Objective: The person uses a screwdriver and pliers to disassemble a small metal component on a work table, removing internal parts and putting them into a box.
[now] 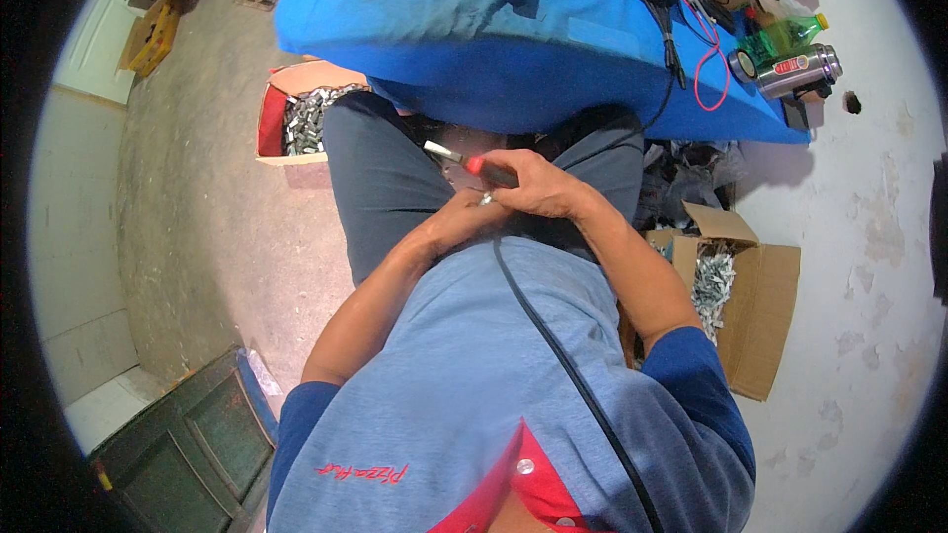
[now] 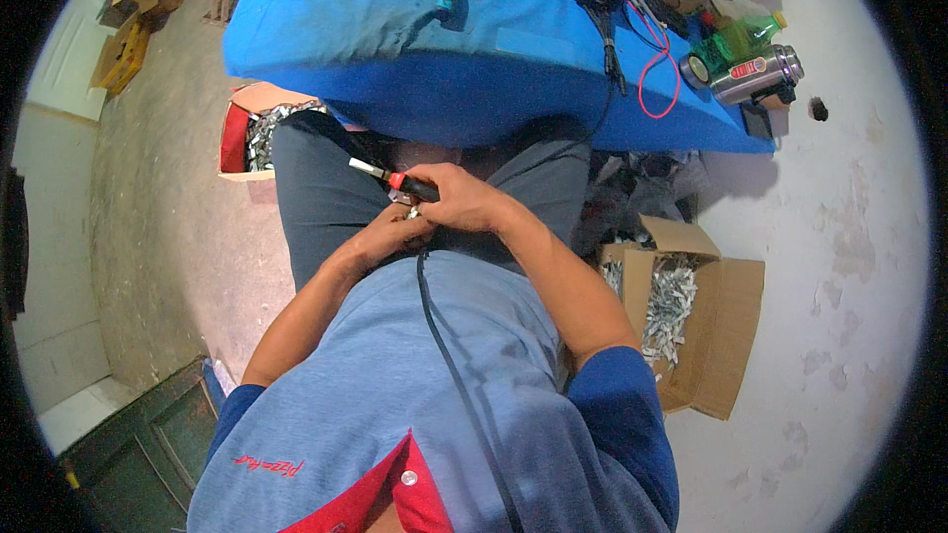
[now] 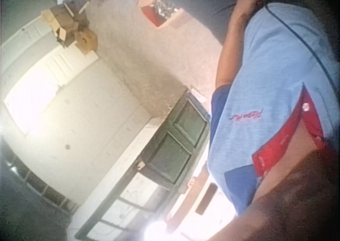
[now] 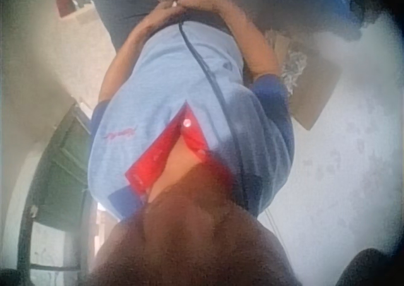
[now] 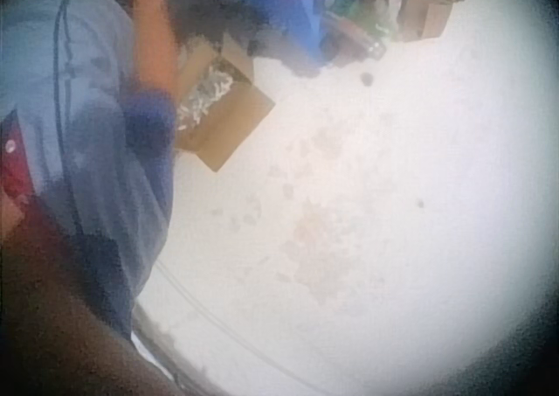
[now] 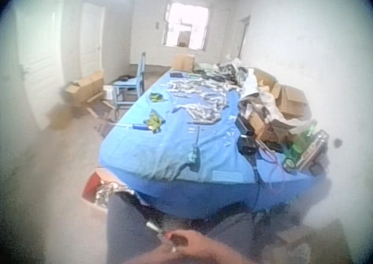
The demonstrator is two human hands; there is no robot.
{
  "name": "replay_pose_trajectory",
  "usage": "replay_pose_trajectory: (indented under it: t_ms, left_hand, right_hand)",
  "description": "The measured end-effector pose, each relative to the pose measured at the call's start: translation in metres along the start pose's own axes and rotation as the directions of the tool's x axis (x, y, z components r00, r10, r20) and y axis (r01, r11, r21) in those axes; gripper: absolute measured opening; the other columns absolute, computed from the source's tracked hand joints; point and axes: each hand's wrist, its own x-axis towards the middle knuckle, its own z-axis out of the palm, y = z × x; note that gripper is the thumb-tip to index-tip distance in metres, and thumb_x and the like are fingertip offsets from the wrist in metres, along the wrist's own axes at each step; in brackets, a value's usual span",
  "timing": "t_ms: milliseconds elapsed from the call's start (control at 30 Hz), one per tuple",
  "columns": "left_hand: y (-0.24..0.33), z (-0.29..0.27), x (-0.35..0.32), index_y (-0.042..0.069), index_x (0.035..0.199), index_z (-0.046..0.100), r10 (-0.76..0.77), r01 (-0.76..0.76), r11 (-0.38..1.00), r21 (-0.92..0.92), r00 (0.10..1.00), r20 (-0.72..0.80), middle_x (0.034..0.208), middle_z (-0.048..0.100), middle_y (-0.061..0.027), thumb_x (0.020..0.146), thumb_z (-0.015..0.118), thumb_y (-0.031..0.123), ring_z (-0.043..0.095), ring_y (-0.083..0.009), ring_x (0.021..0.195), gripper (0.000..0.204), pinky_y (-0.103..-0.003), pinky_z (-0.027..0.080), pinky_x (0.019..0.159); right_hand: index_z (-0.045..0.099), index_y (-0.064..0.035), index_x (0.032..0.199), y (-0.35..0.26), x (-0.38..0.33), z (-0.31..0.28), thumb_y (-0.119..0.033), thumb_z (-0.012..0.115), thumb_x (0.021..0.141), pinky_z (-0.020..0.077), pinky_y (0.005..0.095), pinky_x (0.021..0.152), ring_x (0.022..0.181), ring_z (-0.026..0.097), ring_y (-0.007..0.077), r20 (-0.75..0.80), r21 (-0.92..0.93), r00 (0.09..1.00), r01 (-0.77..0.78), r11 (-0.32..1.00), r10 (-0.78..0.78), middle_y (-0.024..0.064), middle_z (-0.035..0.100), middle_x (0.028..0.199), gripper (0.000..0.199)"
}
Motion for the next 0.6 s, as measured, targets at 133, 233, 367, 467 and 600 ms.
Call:
replay_pose_trajectory:
  t_ms: [133,233,367,467,600]
  left_hand:
    - [0.012,0.008,-0.004,0.009,0.096,0.061,0.049,-0.051,0.999,-0.018,0.997,-0.064,0.077,0.052,0.0065,0.093,0.064,0.028,0.045,-0.0035,0.067,0.019,-0.023,0.033,0.057]
    - [0.016,0.008,-0.004,0.006,0.100,0.065,0.048,-0.045,0.999,0.031,0.993,-0.104,0.080,0.056,0.0062,0.092,0.066,0.030,0.048,-0.0027,0.069,0.025,-0.022,0.035,0.058]
    - [0.011,0.008,-0.003,0.003,0.105,0.068,0.043,-0.032,0.997,0.076,0.988,-0.148,0.083,0.060,0.0049,0.092,0.068,0.030,0.051,-0.0031,0.072,0.030,-0.022,0.038,0.060]
    - [0.018,0.009,-0.005,0.003,0.105,0.068,-0.028,0.044,0.993,0.114,0.990,-0.137,0.084,0.060,0.0042,0.092,0.068,0.030,0.051,-0.0038,0.072,0.030,-0.023,0.038,0.060]
    - [0.011,0.008,-0.002,0.002,0.106,0.068,-0.003,0.015,0.996,0.087,0.991,-0.131,0.083,0.060,0.0040,0.093,0.068,0.032,0.050,-0.0042,0.071,0.032,-0.024,0.039,0.060]
  right_hand:
    - [0.061,0.0013,0.122,0.006,-0.004,0.005,-0.009,0.060,0.079,0.0483,0.0346,0.090,0.099,0.064,0.0234,-0.044,-0.033,0.999,-0.030,0.999,0.028,0.0168,0.069,0.105,0.044]
    - [0.061,0.0018,0.122,0.006,-0.005,0.007,-0.010,0.061,0.080,0.0483,0.0352,0.091,0.099,0.064,0.0247,-0.076,-0.017,0.996,-0.050,0.999,0.048,0.0182,0.068,0.106,0.043]
    - [0.060,0.0027,0.122,0.008,-0.007,0.011,-0.008,0.059,0.081,0.0478,0.0346,0.092,0.101,0.063,0.0228,-0.122,-0.015,0.991,-0.063,0.998,0.061,0.0163,0.067,0.107,0.042]
    - [0.059,0.0031,0.123,0.005,-0.012,0.013,-0.006,0.056,0.082,0.0470,0.0334,0.094,0.101,0.059,0.0197,-0.174,0.044,0.982,-0.064,0.997,0.071,0.0120,0.065,0.108,0.042]
    - [0.061,0.0023,0.117,0.014,-0.018,0.014,-0.007,0.059,0.084,0.0477,0.0315,0.088,0.094,0.058,0.0157,-0.195,0.182,0.975,-0.072,0.981,0.108,0.0071,0.063,0.101,0.035]
